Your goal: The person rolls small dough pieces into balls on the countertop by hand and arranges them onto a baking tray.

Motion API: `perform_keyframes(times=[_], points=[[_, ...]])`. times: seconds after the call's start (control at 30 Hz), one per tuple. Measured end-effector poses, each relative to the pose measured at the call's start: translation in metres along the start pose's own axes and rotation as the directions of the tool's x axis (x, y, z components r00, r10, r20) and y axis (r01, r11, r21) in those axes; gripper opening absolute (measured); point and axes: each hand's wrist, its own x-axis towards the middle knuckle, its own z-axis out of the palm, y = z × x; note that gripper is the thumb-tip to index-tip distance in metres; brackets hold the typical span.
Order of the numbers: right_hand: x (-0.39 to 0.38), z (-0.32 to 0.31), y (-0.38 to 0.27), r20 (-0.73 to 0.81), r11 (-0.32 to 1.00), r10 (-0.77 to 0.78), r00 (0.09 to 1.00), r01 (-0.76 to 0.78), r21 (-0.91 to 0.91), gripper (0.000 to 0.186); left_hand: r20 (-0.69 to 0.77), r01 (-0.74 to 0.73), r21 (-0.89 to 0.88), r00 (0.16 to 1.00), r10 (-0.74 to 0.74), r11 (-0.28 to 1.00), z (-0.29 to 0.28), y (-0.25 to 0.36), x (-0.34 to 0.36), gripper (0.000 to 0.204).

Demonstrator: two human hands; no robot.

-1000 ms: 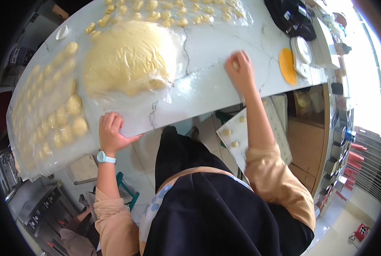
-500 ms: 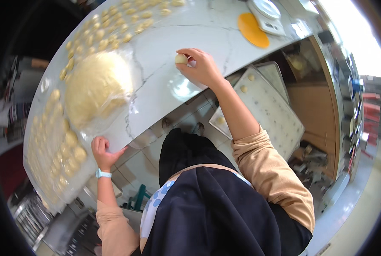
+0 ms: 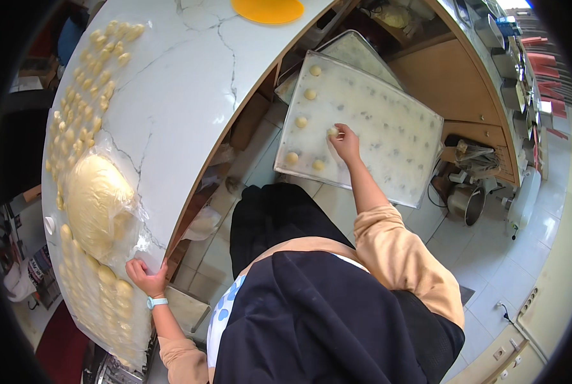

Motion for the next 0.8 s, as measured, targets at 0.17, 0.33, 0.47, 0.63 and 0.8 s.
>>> perform_keyframes(times=[0.17, 0.33, 0.47, 0.63, 0.8], points=[[-0.006, 0.012, 0.013, -0.116, 0.981, -0.182, 0.977, 0.171, -0.093, 0.048, -0.003, -0.028, 0.027, 1.0, 0.028, 0.999, 0.0, -0.007, -0.002, 0.061], [0.013, -0.027, -0.003, -0.185, 0.998, -0.058, 0.981, 0.06, 0.007, 0.038, -0.055, -0.044, -0.001, 0.998, 0.044, 0.999, -0.001, 0.005, 0.001, 0.058], [0.041, -0.03, -0.058, -0.218, 0.98, -0.146, 0.965, 0.172, 0.104, 0.035, -0.029, 0.059, -0.012, 0.998, -0.059, 0.998, -0.003, -0.003, -0.009, 0.06], [0.019, 0.013, -0.049, 0.011, 0.849, -0.155, 0.988, 0.138, -0.511, 0.042, -0.073, 0.039, -0.048, 0.996, -0.042, 0.998, -0.002, -0.001, -0.006, 0.061], [0.031, 0.026, 0.007, -0.02, 0.871, -0.115, 0.993, 0.091, -0.483, 0.041, -0.071, 0.026, -0.071, 0.997, -0.031, 0.997, -0.002, 0.0, -0.003, 0.062]])
